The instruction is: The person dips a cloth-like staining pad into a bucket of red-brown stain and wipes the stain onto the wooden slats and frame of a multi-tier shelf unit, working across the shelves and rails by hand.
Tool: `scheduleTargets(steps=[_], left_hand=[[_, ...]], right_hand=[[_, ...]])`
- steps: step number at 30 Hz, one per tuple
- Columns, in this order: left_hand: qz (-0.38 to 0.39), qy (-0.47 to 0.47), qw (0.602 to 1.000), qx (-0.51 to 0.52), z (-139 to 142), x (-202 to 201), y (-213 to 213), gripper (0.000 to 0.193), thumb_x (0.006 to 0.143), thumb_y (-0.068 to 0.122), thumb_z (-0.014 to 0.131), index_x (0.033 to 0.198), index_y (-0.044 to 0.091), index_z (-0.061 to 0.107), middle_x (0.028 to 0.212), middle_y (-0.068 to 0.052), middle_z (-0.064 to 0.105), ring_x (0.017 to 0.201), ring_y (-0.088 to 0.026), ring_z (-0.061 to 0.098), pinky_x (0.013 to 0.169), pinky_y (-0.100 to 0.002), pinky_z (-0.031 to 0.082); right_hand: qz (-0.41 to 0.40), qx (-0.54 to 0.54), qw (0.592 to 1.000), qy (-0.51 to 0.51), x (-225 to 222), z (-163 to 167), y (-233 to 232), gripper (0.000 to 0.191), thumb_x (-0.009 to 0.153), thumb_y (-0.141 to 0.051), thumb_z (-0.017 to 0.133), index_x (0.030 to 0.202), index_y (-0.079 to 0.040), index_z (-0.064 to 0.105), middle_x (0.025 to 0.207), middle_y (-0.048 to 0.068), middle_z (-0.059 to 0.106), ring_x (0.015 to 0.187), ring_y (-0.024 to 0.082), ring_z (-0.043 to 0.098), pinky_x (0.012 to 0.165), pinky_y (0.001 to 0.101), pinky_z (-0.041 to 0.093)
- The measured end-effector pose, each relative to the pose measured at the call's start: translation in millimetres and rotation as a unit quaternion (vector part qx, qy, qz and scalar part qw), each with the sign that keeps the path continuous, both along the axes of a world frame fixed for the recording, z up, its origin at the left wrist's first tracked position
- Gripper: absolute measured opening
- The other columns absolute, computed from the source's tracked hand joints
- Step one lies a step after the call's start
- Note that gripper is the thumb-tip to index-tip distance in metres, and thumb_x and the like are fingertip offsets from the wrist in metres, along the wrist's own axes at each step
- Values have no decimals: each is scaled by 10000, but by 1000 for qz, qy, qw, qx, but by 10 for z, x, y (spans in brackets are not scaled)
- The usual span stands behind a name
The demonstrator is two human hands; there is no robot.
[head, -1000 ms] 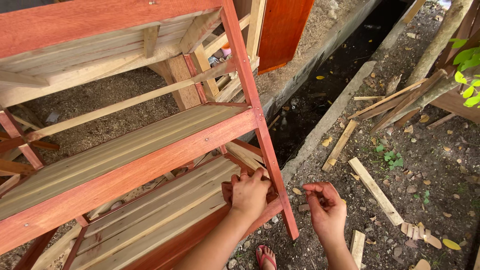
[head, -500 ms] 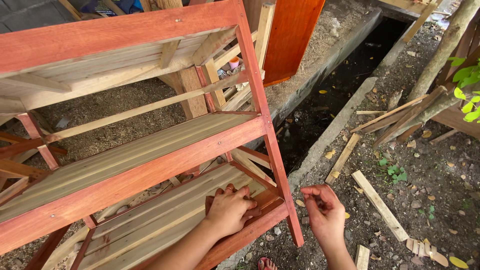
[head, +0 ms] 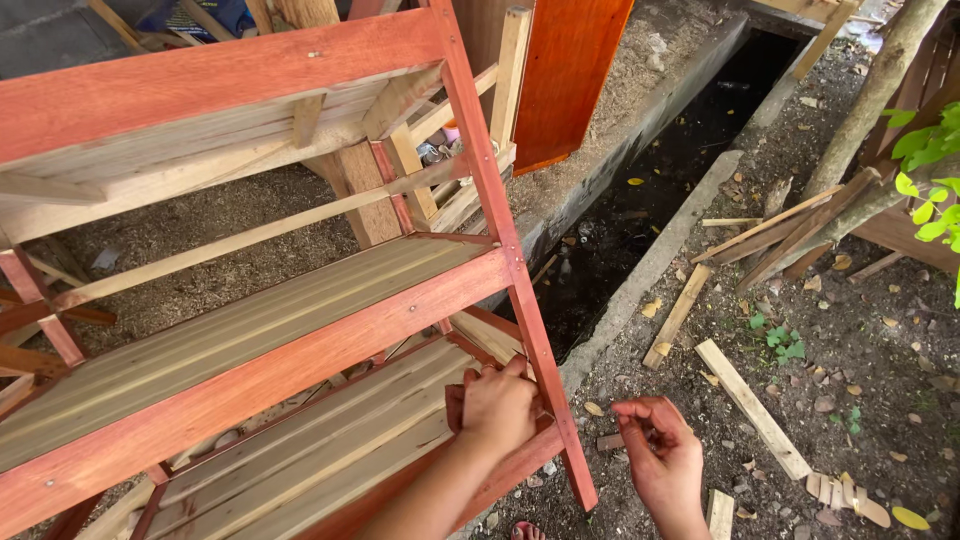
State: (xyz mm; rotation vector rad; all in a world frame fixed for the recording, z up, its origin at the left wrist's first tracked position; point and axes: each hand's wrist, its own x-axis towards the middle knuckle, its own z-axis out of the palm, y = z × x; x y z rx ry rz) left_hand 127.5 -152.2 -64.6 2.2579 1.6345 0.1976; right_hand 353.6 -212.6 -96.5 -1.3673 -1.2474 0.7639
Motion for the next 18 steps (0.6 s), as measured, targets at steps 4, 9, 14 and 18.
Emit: scheduleTargets(steps=[4,9,14,18], left_hand=[[-95,-2,995,-32,-27,-124,84,329,708,7,697,917,231,818,1172,-23,629,1035,-281,618,1065,-647,355],[-144,12,989,23,-31,-105,-9,380,696,-25,715,959,224,831,1261,-99,603,1185,-418,547,1033,-724,313],[-146,44,988,22,2,-42,-100,347,669,-61,705,891,174,832,1428,-142,528,1251,-444,520,1061,-763,270],[-113,27,992,-53,72,-15,-138,211,771,-9,705,882,133,814,1464,-149,523,1170,-384,593,1061,-727,347]], right_hand=[[-25,-46,998,38,88,-52,-44,157,906,50,658,1019,-4,753,939,27,655,673,63,502,576,200,391],[-18,-22,1000,6,154,-85,-84,161,903,52,653,1007,-15,755,950,16,656,723,55,551,626,191,441],[-16,-12,1000,-6,146,-91,-60,182,897,61,644,1007,-24,762,935,18,660,714,58,550,624,192,438],[-15,-22,1000,-11,62,-80,-19,180,885,63,649,997,-21,762,943,12,657,702,57,539,621,192,438]])
